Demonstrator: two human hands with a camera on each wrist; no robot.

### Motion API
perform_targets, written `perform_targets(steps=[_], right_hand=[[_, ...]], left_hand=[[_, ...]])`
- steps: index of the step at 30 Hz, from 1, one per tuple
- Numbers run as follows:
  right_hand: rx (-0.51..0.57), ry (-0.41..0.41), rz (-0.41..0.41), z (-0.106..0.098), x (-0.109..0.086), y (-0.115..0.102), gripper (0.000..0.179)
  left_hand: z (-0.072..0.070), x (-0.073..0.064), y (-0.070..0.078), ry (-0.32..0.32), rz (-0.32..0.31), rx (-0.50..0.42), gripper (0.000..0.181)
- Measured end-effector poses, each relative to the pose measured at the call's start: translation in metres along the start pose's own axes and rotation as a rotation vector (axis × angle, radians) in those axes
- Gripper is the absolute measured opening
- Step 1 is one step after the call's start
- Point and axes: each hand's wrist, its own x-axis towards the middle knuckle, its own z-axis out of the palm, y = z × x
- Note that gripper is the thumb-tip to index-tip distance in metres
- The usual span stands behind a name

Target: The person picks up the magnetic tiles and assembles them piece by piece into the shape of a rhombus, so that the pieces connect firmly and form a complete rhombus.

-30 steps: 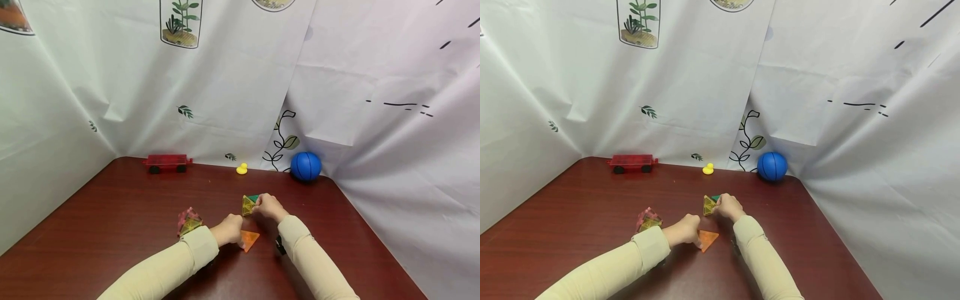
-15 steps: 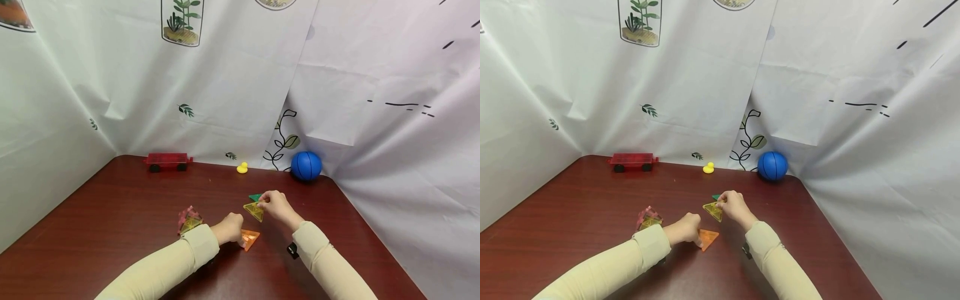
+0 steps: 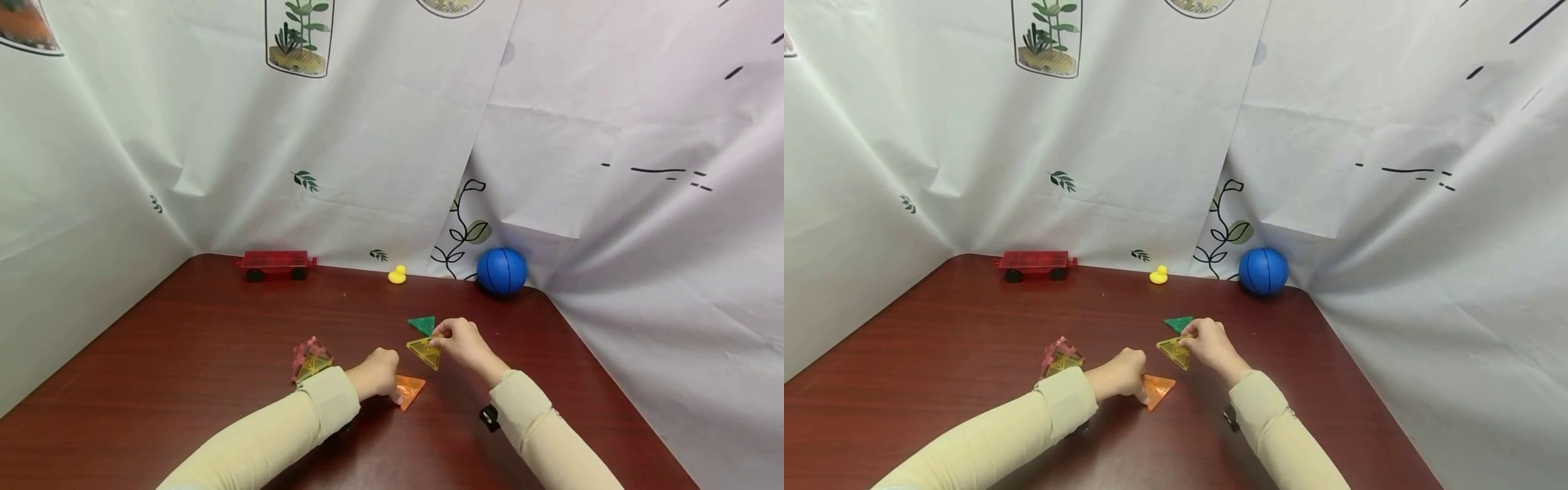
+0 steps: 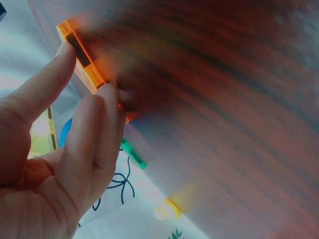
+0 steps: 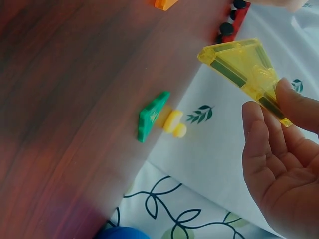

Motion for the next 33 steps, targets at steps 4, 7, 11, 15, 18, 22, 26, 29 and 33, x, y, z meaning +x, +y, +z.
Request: perform_targets(steps=[4,7,11,15,18,22,26,29,33], right_hand=[[-0.001,-0.013,-0.007,-0.002,-0.005,0.003,0.006],[-0.002,-0.033,-0.014,-0.003,-0.009,0.006,0.006],[-0.010,-0.061,-0.050,-0.004,-0.014,0.008,0.007],[-0.024,-0.083,-0.106,-0.005,-0.019,0.010,0.007],[-0.039,-0.110,-0.150,-0.005,-0.023,0.010,0.008],[-0.048,-0.152,-0.188,-0.002,-0.026,0.010,0.009],[-0.094,-0.165,-0.245,0.000,-0.028,0.011,0.010],[-0.150,-0.157,-0.304,0.002,-0.029,0.011,0.012],[-0.185,-0.160,-0.373,0.004,-0.032,0.010,0.012]], left_hand=[[0.001,0.001,0.000,-0.003,-0.019,0.017,0.038],[0.001,0.002,0.000,-0.009,-0.030,0.024,0.038],[0.002,0.003,0.000,-0.016,-0.037,0.018,0.038],[0.002,0.003,0.001,-0.014,-0.036,0.025,0.038],[0.002,0.002,0.001,-0.009,-0.030,0.034,0.039],[0.002,0.002,0.001,-0.006,-0.032,0.039,0.039],[0.002,0.004,0.001,-0.001,-0.045,0.038,0.038],[0.003,0.005,0.001,-0.001,-0.050,0.036,0.039],[0.002,0.006,0.001,0.005,-0.042,0.048,0.040]])
